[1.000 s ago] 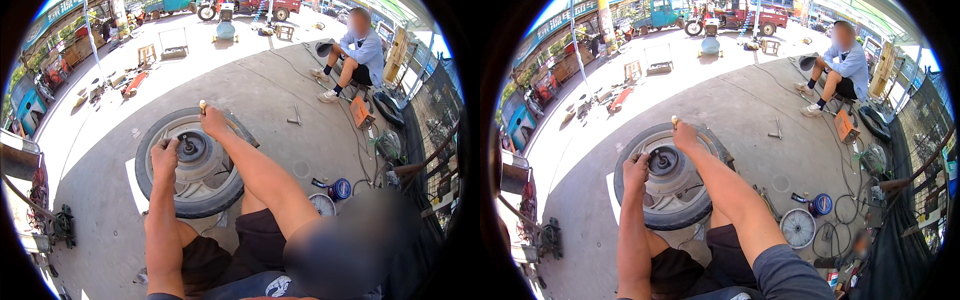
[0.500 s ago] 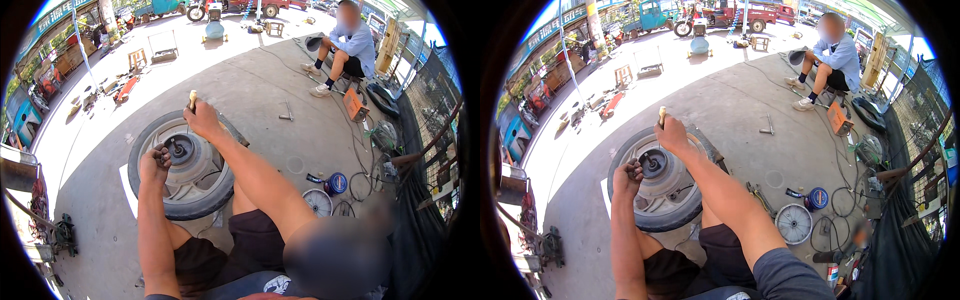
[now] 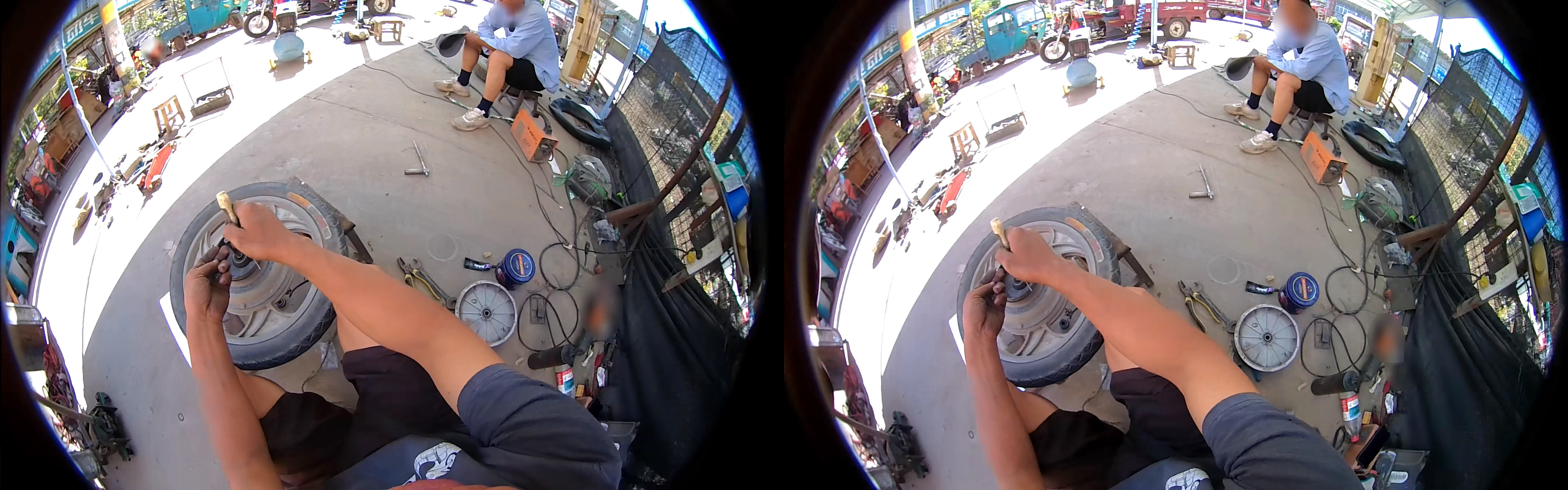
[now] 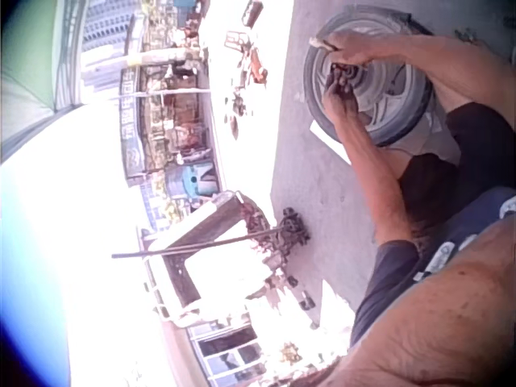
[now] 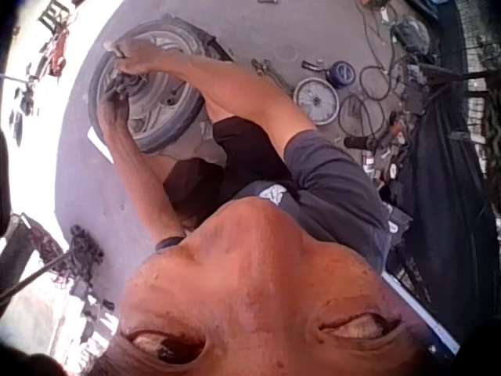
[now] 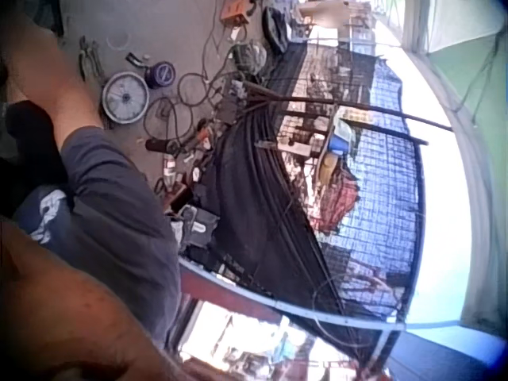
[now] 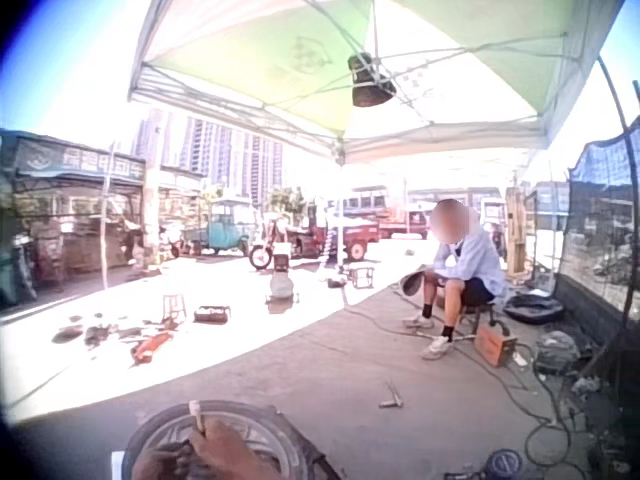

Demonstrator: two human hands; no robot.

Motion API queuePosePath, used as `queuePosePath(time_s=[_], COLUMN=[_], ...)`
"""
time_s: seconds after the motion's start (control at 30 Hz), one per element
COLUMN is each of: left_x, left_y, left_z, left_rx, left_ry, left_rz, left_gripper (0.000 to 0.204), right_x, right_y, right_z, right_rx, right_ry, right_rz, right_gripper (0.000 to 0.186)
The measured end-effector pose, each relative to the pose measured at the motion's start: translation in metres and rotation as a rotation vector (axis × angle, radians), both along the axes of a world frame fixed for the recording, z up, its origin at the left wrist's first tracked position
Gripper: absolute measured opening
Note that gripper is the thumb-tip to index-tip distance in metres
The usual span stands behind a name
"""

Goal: The person is repairing a tire by applying a substance to the rim and manipulating the tire with a tool. The person is sitting on the ground while working.

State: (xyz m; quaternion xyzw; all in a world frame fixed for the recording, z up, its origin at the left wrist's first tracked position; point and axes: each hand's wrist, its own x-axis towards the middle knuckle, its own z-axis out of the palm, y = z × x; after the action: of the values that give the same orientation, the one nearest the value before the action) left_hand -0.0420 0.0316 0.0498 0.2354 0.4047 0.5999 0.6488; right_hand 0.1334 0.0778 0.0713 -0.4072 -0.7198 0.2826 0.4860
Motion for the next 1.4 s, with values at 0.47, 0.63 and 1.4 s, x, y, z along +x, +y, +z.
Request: queuePosePath(time_s=[0.47,0.63,1.4], left_x=[-0.004,0.009,0.006], left_y=[0.000,-0.006,0.002], left_z=[-0.004,0.004,-0.008], left_rx=[-0.023,0.021,-0.038], left_ry=[0.001,0.043,-0.048], left_rz=[-0.029,-0.052,-0.041], left_gripper=[0.028,0.030,0.030], right_x=[-0.009,-0.009,-0.011], right_y=[-0.017,-0.021,-0.026], right_z=[0.006,0.004,0.006], right_rx=[-0.019,-0.007,-0.081], right_ry=[-0.006,-0.237,-0.446], right_rz=[0.160,0.097,0.169], right_gripper=[0.026,0.031,0.026])
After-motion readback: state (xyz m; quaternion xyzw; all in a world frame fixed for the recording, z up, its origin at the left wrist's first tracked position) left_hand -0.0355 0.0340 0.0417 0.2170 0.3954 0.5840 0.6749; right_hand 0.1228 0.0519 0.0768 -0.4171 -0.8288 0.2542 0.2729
